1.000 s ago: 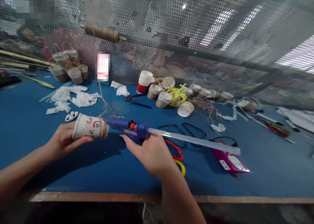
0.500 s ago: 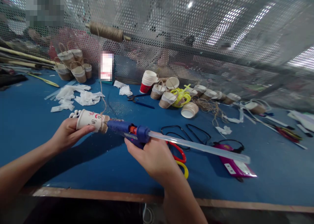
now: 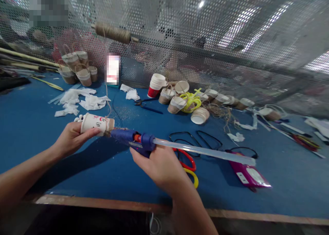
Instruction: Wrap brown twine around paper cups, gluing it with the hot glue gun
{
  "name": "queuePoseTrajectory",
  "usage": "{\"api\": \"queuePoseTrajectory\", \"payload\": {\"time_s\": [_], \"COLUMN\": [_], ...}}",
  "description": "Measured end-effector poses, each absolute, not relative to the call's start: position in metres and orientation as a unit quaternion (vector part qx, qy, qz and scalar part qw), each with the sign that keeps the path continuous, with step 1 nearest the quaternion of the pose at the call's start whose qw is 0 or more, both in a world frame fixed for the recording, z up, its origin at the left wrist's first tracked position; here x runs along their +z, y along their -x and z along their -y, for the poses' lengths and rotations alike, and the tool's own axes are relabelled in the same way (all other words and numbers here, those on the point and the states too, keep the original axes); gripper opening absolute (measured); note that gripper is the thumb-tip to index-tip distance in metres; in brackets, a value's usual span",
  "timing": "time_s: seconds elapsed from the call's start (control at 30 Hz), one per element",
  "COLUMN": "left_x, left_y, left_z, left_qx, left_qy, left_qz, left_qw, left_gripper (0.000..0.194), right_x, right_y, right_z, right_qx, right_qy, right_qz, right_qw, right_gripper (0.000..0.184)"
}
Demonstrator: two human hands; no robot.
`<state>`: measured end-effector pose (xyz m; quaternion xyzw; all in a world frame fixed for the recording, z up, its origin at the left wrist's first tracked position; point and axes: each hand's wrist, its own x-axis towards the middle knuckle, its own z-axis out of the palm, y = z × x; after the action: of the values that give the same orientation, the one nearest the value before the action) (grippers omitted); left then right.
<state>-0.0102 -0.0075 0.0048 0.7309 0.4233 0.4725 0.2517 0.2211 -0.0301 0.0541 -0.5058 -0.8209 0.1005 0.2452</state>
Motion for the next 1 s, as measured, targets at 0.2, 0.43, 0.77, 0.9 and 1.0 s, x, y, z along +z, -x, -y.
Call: {"api": "queuePoseTrajectory", "payload": {"time_s": [0.2,0.43,0.77,0.9,1.0], "left_x": [0.003,0.0,0.004,0.003,0.004], "left_y": [0.012,0.011,0.011,0.011,0.011], "left_z": [0.008,0.009,0.012,0.012,0.011], "left_qx": [0.46,0.455,0.446,0.477,0.509], "left_qy": [-0.768,-0.821,-0.845,-0.821,-0.786], "left_qz": [-0.392,-0.315,-0.28,-0.297,-0.325], "left_qw": [0.209,0.138,0.09,0.101,0.132], "left_gripper": [0.015,0.015,0.014,0.011,0.012], "right_x": [0.054,0.056,0.058,0.049,0.038], "right_y": [-0.223,-0.222,-0.226,-0.235,-0.241], "right_z": [0.029,0.025,0.017,-0.009,-0.035], "right_qx": [0.122,0.131,0.354,0.419,0.399], "right_qy": [0.516,0.496,0.578,0.536,0.596], "right_qz": [0.804,0.8,0.667,0.613,0.555], "right_qw": [0.27,0.312,0.31,0.402,0.422], "right_gripper": [0.013,0.009,0.023,0.025,0.016]}}
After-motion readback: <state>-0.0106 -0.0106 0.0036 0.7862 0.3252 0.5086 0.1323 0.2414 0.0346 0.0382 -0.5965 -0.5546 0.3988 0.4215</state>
